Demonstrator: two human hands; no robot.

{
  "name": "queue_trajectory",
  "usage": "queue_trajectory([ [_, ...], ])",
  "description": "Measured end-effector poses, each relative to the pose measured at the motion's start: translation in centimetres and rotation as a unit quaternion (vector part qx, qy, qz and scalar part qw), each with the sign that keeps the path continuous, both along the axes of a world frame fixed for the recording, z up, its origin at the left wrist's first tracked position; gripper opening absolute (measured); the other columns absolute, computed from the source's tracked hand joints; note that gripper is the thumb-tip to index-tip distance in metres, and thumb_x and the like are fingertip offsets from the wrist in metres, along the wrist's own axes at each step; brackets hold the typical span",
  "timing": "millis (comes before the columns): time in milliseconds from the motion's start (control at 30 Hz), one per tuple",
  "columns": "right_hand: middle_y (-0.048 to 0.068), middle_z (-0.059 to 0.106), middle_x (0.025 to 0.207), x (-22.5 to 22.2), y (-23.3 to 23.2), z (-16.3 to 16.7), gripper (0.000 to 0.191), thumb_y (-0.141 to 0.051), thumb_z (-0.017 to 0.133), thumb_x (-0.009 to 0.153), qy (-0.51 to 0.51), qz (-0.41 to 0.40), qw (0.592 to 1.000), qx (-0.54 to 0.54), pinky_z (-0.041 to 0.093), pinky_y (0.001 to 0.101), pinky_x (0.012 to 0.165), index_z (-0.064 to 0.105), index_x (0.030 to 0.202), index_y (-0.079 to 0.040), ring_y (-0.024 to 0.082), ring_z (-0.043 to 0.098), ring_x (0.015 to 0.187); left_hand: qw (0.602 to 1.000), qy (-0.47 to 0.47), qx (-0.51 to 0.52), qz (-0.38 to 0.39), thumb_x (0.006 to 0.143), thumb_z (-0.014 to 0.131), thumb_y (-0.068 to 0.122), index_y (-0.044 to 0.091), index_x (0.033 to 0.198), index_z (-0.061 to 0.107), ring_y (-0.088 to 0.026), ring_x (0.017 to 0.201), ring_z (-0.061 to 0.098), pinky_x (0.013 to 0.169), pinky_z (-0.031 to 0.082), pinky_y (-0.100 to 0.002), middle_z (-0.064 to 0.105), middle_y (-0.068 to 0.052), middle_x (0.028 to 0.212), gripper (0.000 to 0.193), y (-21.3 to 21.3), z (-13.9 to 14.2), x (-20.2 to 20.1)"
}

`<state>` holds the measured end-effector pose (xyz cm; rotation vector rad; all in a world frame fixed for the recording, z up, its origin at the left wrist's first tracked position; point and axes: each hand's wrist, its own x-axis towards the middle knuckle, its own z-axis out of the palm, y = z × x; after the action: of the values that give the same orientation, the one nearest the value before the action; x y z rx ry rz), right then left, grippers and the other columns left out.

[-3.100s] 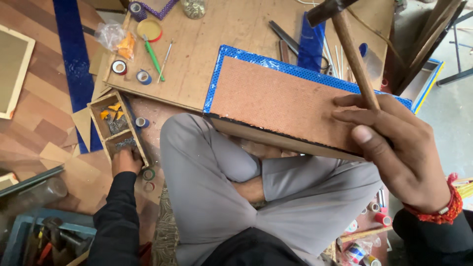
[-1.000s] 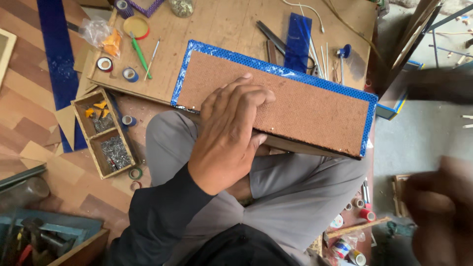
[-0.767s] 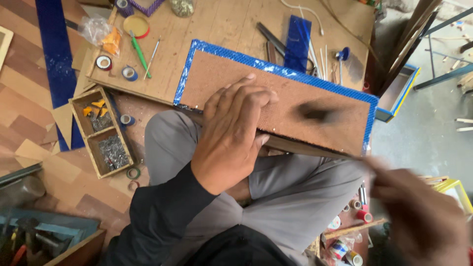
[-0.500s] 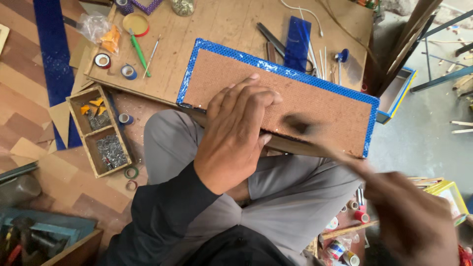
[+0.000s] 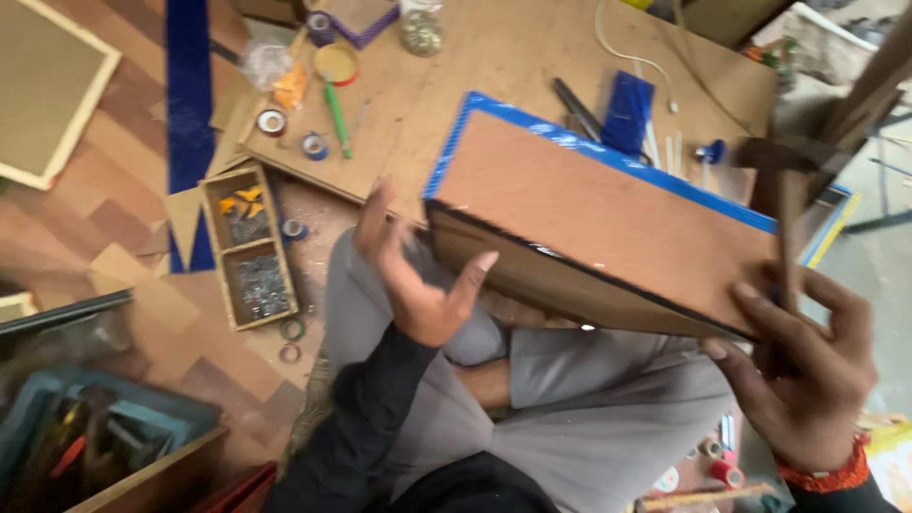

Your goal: The person assembles a rectangular frame by inserting white sticks into a blue and yellow patterned frame, then hammers nails into a cork-backed frame. They also measure and mark a blue sheet with a ruler and pencil, then use pliers to remove a small piece.

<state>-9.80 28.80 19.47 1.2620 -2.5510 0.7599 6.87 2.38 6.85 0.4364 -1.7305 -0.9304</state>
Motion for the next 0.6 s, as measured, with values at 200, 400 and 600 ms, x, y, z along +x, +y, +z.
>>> queue_trajectory([
  [200,0.015,0.053,0.140,-0.6,0.8,-4.6,0.034,-0.012,0.079,0.099,-0.053,0.084,0.971,-0.218,0.054,0.0310,0.105,0.061,0.123,0.005,0.023,0.059,0.127,0.935,0.021,0.296,-0.193,0.082,0.089,0.035,0.005,0.123,0.052,-0.017,0.111,0.059,0.098,0.051,-0.033,0.061,-0.005,0.114,0.062,-1.3,-10.7,-3.4],
  [400,0.006,0.057,0.113,-5.2,1.8,-11.2,0.022,-0.012,0.075,0.108,-0.227,0.003,0.882,-0.414,0.044,0.0252,0.084,0.061,0.121,0.000,0.012,0.054,0.091,0.996,-0.066,0.040,-0.047,0.074,0.091,0.040,0.004,0.107,0.061,-0.024,0.099,0.062,0.093,0.047,-0.038,0.064,-0.008,0.101,0.056,-3.1,-1.2,-4.7],
  [600,0.003,0.069,0.119,-7.5,0.9,-14.4,0.033,-0.001,0.077,0.098,-0.144,-0.035,0.887,-0.437,0.051,0.0216,0.076,0.064,0.128,-0.003,0.008,0.063,0.093,0.966,-0.110,-0.229,-0.056,0.087,0.092,0.035,0.006,0.109,0.059,-0.031,0.102,0.057,0.091,0.040,-0.042,0.059,-0.008,0.104,0.049,-6.6,11.3,-2.4],
])
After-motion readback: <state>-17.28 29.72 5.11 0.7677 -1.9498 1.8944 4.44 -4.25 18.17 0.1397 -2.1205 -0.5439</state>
